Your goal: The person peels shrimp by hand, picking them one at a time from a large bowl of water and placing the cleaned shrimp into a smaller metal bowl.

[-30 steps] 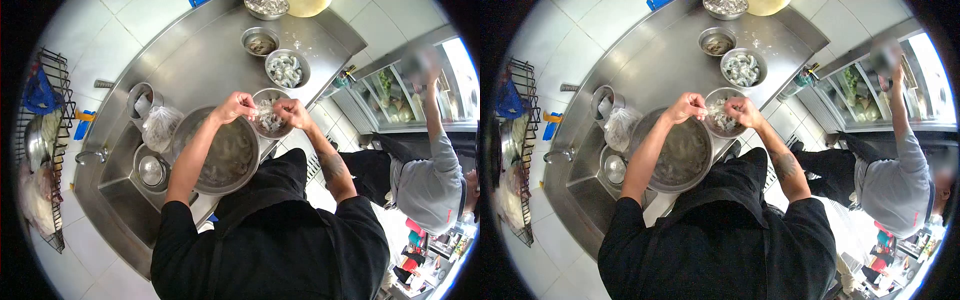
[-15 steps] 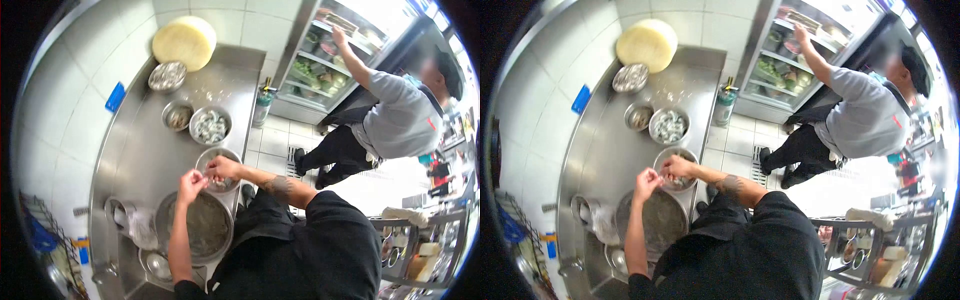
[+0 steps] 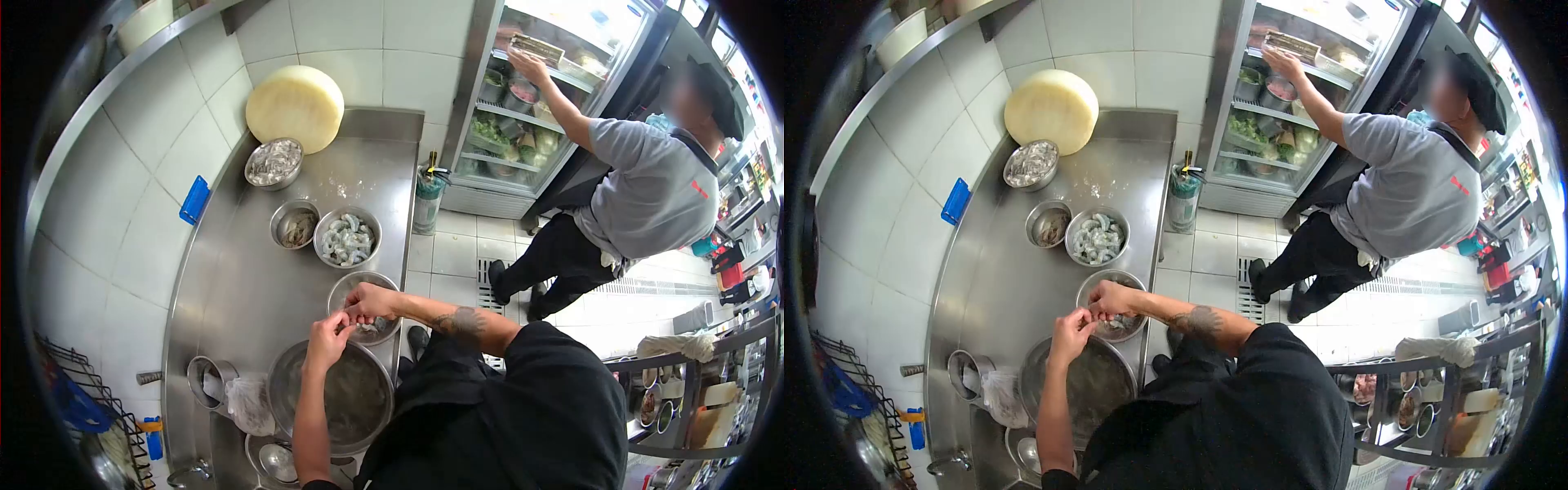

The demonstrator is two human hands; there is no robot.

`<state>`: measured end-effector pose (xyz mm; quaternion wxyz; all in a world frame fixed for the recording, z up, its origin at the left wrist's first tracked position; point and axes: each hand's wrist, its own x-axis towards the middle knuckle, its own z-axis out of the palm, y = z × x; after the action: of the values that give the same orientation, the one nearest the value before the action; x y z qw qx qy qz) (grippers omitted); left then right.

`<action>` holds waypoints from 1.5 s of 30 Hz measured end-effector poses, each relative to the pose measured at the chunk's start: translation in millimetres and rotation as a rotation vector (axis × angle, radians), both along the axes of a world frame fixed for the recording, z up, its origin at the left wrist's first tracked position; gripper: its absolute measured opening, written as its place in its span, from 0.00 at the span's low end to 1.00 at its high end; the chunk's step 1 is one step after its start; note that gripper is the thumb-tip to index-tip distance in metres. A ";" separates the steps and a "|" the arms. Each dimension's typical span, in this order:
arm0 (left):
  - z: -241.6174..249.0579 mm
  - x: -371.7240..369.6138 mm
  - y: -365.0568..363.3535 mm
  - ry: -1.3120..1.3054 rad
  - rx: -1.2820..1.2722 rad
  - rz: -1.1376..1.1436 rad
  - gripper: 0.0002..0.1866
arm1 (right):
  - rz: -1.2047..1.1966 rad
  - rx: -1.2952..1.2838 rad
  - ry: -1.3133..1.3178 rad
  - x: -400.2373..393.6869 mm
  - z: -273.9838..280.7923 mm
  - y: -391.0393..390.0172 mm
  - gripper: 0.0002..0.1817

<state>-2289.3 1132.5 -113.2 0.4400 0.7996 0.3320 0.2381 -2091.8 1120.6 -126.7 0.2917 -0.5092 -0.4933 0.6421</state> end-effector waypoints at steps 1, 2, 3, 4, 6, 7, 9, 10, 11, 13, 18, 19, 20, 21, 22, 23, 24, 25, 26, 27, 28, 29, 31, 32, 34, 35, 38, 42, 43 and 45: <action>-4.3 -0.9 0.1 0.001 0.005 -0.004 0.10 | -0.005 0.001 0.010 -0.8 -0.9 -0.4 0.08; -8.0 -1.5 0.1 -0.020 -0.011 -0.001 0.09 | -0.009 0.016 0.010 -1.0 -1.1 -0.8 0.08; -10.5 -2.5 0.6 -0.039 -0.029 0.003 0.10 | -0.013 0.020 0.012 -1.3 -1.4 -0.4 0.08; -10.7 -3.8 0.8 -0.036 -0.027 -0.001 0.10 | -0.011 0.026 -0.001 -1.8 -3.5 -0.4 0.08; -10.8 -5.8 0.8 -0.059 -0.029 -0.008 0.10 | -0.011 0.031 -0.012 -1.3 -7.9 -0.2 0.08; -9.4 -6.6 1.5 -0.057 -0.030 -0.010 0.10 | -0.024 0.020 0.004 -0.6 -8.2 -0.1 0.09; -6.9 -10.7 -0.2 -0.029 -0.016 0.004 0.11 | -0.029 -0.002 0.025 -0.2 -11.1 -1.6 0.10; -7.9 -11.8 -0.5 -0.027 -0.019 0.003 0.11 | -0.053 0.005 0.015 1.3 -8.5 -1.2 0.10; -8.3 -12.7 -0.3 -0.021 -0.032 0.013 0.11 | -0.066 0.004 0.010 1.0 -9.0 -1.2 0.11; -4.9 -12.9 0.8 -0.049 0.001 -0.005 0.11 | -0.050 -0.004 0.055 5.2 -18.8 2.4 0.12; 8.6 -16.4 -1.7 -0.115 0.010 -0.020 0.12 | -0.085 -0.132 0.163 4.4 10.9 -1.2 0.10; 12.2 -17.1 -5.4 -0.136 -0.015 -0.018 0.12 | -0.083 -0.155 0.209 5.2 12.5 -3.5 0.09; 10.1 -19.2 -9.5 -0.126 -0.039 0.007 0.12 | -0.077 -0.177 0.239 4.7 13.0 -6.4 0.09; 9.4 -19.1 -8.5 -0.151 -0.059 -0.005 0.12 | -0.076 -0.186 0.263 5.3 15.4 -5.7 0.08; 9.2 -19.4 -7.9 -0.179 -0.073 -0.020 0.12 | -0.075 -0.197 0.238 5.3 18.4 -5.7 0.08; 8.1 -20.3 -7.8 -0.178 -0.075 -0.011 0.12 | -0.065 -0.201 0.239 5.2 21.5 -6.0 0.08; 7.1 -20.7 -6.7 -0.188 -0.025 -0.036 0.12 | -0.080 -0.204 0.238 5.6 25.0 -6.7 0.07; 6.5 -20.4 -5.0 -0.199 0.026 -0.065 0.12 | -0.099 -0.205 0.237 7.4 26.8 -6.6 0.06; 5.7 -20.9 -4.1 -0.200 0.027 -0.068 0.12 | -0.114 -0.205 0.239 10.1 23.8 -4.9 0.07; 4.7 -22.0 -4.1 -0.240 -0.046 -0.052 0.12 | -0.119 -0.206 0.239 14.3 23.8 -3.8 0.07; 3.5 -22.9 -3.6 -0.281 -0.118 -0.037 0.11 | -0.132 -0.202 0.250 18.4 26.7 -2.1 0.07; 2.1 -24.0 -3.6 -0.283 -0.119 -0.043 0.11 | -0.144 -0.198 0.261 23.3 28.2 -0.4 0.07; -1.7 -28.2 -2.3 -0.372 -0.345 0.042 0.10 | -0.137 -0.190 0.226 38.7 27.1 3.9 0.07; -3.4 -31.4 2.8 -0.345 -0.287 0.021 0.09 | -0.094 -0.139 0.129 45.3 29.0 5.5 0.06; -2.7 -27.1 10.4 -0.199 -0.236 -0.014 0.07 | -0.041 -0.050 -0.061 53.5 37.8 7.0 0.07; 0.2 -24.5 11.9 -0.049 -0.188 -0.046 0.08 | -0.023 0.023 -0.109 58.4 38.9 11.1 0.10; 6.9 -15.3 10.0 0.079 0.074 -0.095 0.24 | -0.168 0.173 -0.227 67.1 47.7 31.0 0.17; 16.9 -55.0 19.8 -0.005 -0.153 0.291 0.27 | -0.383 0.410 -0.864 78.3 44.4 48.8 0.23; 23.5 -73.5 19.2 0.085 -0.123 0.405 0.25 | -0.435 0.476 -0.911 84.3 34.6 50.4 0.24; 2.0 -104.7 2.7 0.114 -0.126 0.557 0.13 | -0.383 0.355 -0.805 77.3 27.3 40.0 0.19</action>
<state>-2394.0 1135.2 -111.2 0.3871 0.6609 0.5771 0.2834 -2014.5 1160.6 -99.4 0.2730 -0.7413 -0.5665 0.2346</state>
